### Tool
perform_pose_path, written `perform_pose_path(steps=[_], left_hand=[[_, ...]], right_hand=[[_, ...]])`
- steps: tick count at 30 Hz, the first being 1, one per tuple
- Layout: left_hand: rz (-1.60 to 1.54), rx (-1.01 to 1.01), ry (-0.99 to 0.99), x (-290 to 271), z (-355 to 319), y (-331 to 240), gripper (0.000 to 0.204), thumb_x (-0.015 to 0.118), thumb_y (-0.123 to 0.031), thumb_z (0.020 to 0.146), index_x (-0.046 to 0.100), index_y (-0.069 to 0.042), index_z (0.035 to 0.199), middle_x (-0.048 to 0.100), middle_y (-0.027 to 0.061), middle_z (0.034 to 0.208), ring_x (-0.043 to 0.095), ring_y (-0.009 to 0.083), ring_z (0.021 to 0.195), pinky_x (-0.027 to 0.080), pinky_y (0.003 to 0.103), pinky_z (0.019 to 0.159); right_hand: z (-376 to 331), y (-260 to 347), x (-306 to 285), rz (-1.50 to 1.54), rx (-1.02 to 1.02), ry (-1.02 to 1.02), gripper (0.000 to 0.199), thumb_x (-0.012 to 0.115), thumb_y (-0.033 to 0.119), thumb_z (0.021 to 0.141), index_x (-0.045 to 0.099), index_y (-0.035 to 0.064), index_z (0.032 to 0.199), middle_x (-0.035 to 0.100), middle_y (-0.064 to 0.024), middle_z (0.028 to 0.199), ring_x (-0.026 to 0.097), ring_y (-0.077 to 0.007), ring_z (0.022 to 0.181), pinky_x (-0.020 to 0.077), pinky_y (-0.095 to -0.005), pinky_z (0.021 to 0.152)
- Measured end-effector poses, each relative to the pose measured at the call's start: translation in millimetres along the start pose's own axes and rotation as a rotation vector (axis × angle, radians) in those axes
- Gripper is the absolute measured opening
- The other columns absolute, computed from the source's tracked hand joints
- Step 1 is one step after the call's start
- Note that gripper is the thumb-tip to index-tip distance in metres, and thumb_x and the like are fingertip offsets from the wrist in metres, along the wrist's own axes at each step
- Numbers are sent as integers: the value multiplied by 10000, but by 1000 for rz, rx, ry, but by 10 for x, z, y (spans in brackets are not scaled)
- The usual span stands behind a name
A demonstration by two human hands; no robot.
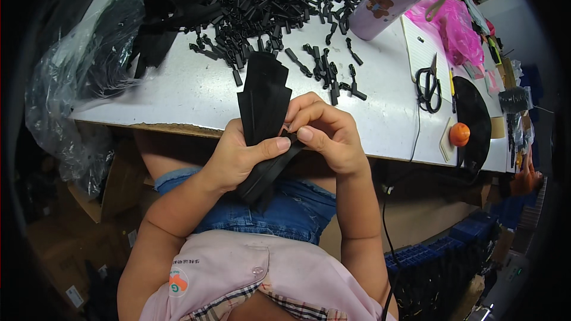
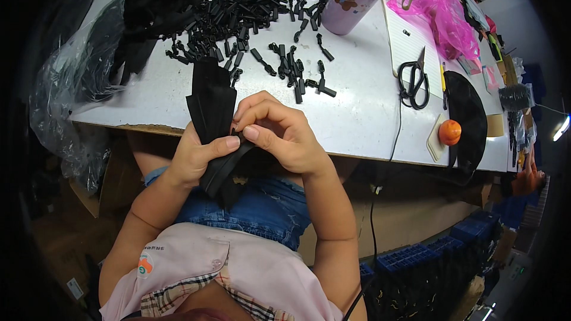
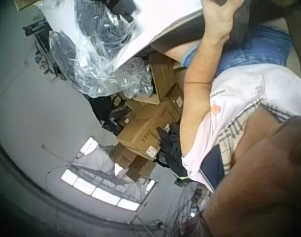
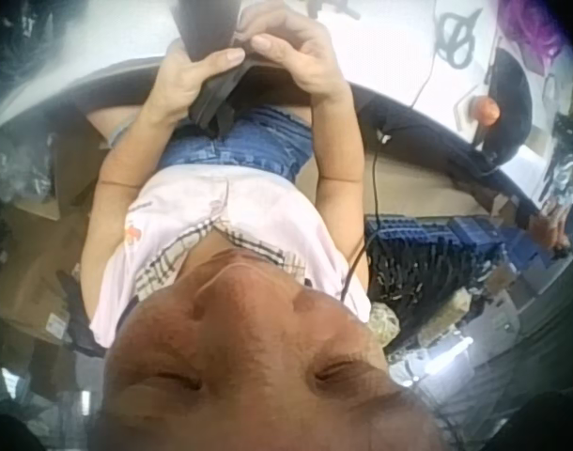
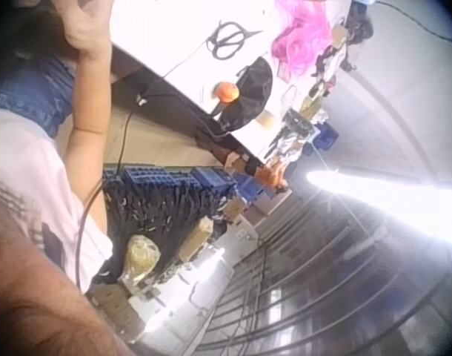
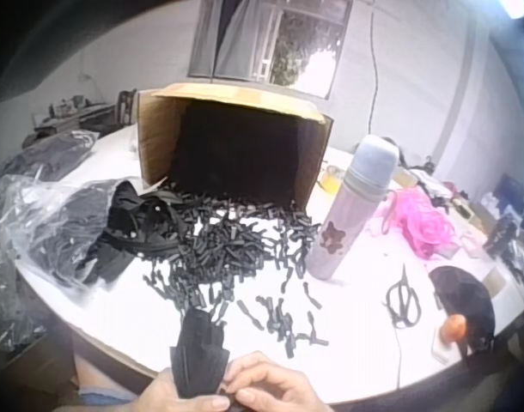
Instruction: The person holds a bundle of black fabric straps and attaches plastic pull tabs onto the straps one at a time by hand.
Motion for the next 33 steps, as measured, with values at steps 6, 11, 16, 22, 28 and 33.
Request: perform_pose_path(steps=[6,11,16,22,28,33], left_hand=[[41,50,80,15,24,-38,168,638,-108,732,570,-10,850,557,10,772,507,52,689,412,177,610],[38,107,-29,-62,21,-56,147,612,-69,747,566,-5,871,558,20,790,506,57,703,412,187,625],[113,312,-106,-77,-13,-214,174,597,-63,760,565,-2,920,563,22,805,512,67,724,419,198,650],[203,464,-111,-39,-95,-300,189,584,-54,766,561,3,944,576,37,832,526,80,751,427,207,679],[94,314,-20,-13,-57,-258,180,577,-49,766,564,18,932,585,57,827,548,94,739,451,213,672],[134,327,9,19,-60,-276,179,571,-56,769,567,21,930,587,59,807,552,97,731,457,215,663]], right_hand=[[-2,-27,20,7,51,10,72,527,46,791,551,-16,821,466,-76,942,491,-139,842,400,-248,762],[-7,-39,-27,-243,34,-70,92,540,40,771,561,-2,850,474,-75,948,489,-118,794,401,-220,699],[-192,167,-35,-606,-202,-448,120,598,52,725,563,5,830,520,-50,764,464,-61,625,370,-174,525],[-254,2,12,-351,-126,-549,89,586,-8,730,539,-12,805,509,-19,690,444,-34,556,356,-161,477],[-204,-259,0,219,153,-370,67,577,17,745,527,-8,783,498,4,665,417,-27,529,310,-142,449],[-218,-334,36,302,260,-323,63,579,31,745,523,10,762,488,11,636,379,-15,496,275,-142,424]])
Point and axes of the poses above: each hand's wrist, its own z-axis towards the middle knuckle, its own x-axis out of the palm, y = z × x, the point moved 9 cm from there along z, towards the middle knuckle
